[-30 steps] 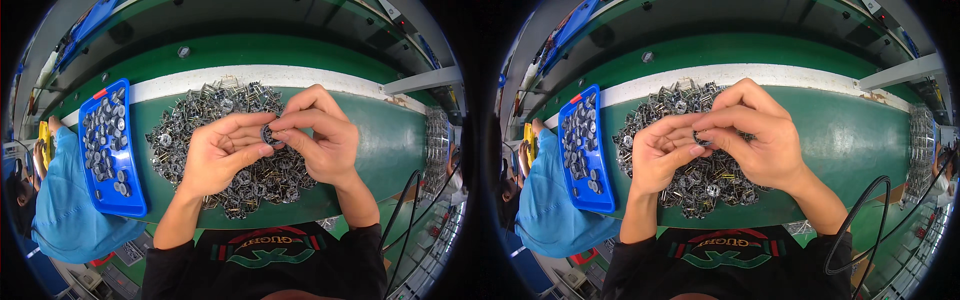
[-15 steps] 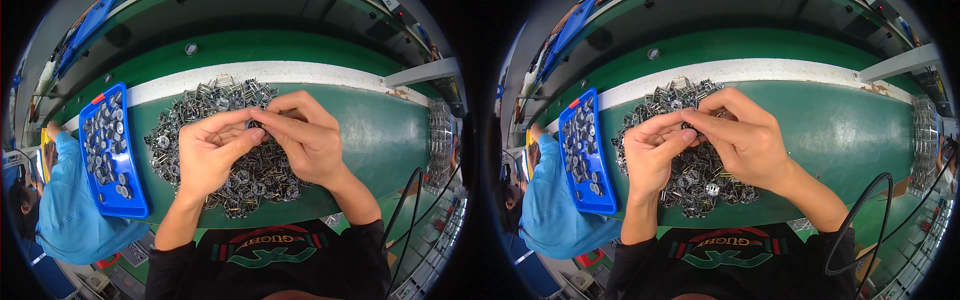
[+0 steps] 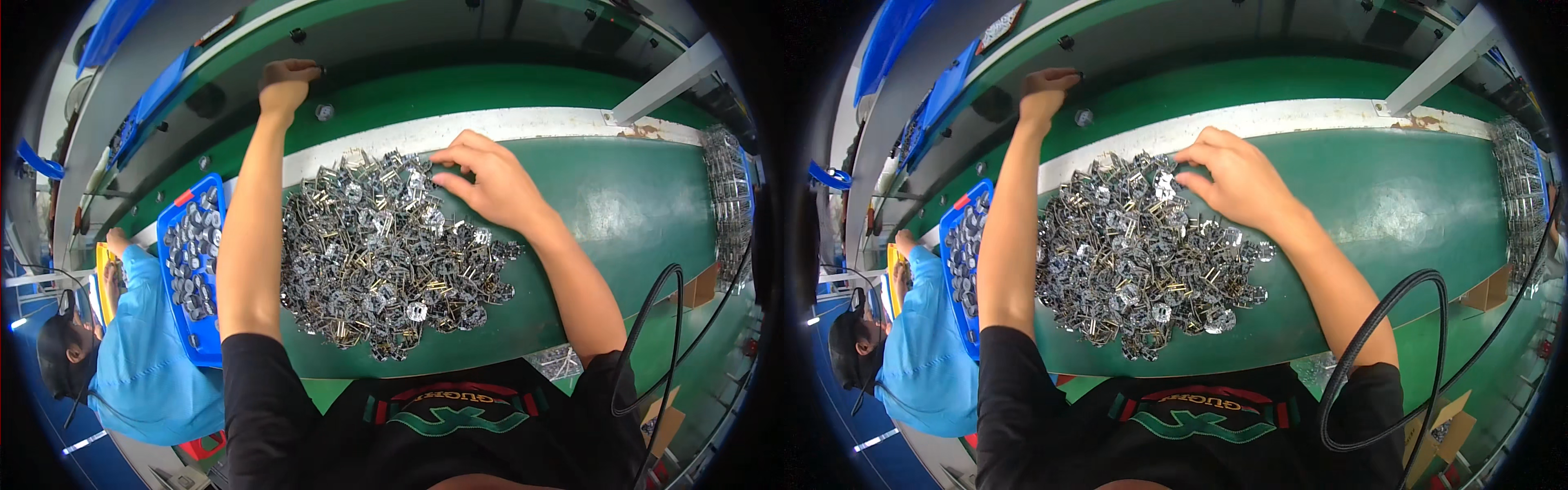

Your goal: The person inserts small metal pins into plastic housings by hand, taking the pins from a plastic tray and pressing them into the housings.

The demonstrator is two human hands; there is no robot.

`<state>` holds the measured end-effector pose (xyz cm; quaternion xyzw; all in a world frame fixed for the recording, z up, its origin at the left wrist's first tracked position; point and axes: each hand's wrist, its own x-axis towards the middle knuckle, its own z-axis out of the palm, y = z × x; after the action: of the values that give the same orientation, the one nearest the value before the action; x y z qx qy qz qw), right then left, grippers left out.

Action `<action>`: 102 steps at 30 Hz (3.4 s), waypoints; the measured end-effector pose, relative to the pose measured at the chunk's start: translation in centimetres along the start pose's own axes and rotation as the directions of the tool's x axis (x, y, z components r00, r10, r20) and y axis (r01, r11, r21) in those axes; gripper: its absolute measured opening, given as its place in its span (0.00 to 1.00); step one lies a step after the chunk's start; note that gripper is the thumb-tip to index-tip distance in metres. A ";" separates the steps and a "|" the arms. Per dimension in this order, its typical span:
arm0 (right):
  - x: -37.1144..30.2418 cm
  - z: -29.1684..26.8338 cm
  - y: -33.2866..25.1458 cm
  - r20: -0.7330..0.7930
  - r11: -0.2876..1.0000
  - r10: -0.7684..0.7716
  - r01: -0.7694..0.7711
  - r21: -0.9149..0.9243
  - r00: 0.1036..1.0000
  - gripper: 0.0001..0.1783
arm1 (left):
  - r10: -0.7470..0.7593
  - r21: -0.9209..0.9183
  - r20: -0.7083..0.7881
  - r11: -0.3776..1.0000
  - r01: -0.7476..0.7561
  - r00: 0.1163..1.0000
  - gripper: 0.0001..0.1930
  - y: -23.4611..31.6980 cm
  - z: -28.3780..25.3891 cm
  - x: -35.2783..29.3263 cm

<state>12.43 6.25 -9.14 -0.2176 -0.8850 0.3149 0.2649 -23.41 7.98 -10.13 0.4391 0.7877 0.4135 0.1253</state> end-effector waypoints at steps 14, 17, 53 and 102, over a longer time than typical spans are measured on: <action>-0.5 -2.2 0.2 0.267 0.932 0.133 -0.212 0.294 0.954 0.07 | 0.030 0.387 0.251 0.913 -0.129 0.968 0.26 4.5 0.6 -6.9; -0.9 -1.7 -0.4 0.248 0.693 0.200 -0.316 0.648 0.948 0.06 | 0.081 0.353 0.222 0.922 -0.157 0.972 0.21 4.8 0.8 -7.3; -0.9 -0.4 -5.7 -0.228 0.965 -0.209 0.238 0.108 0.951 0.12 | 0.108 -0.557 0.304 0.826 0.085 0.947 0.24 10.2 -1.7 -25.3; 0.0 0.7 0.6 -0.008 0.989 0.044 -0.044 -0.141 0.999 0.14 | 0.156 0.156 0.048 0.974 -0.161 0.987 0.12 2.7 1.9 -1.2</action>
<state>12.14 6.36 -10.00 -0.2561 -0.8993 0.2568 0.2442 -20.04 8.81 -9.47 0.5165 0.7783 0.3500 0.0705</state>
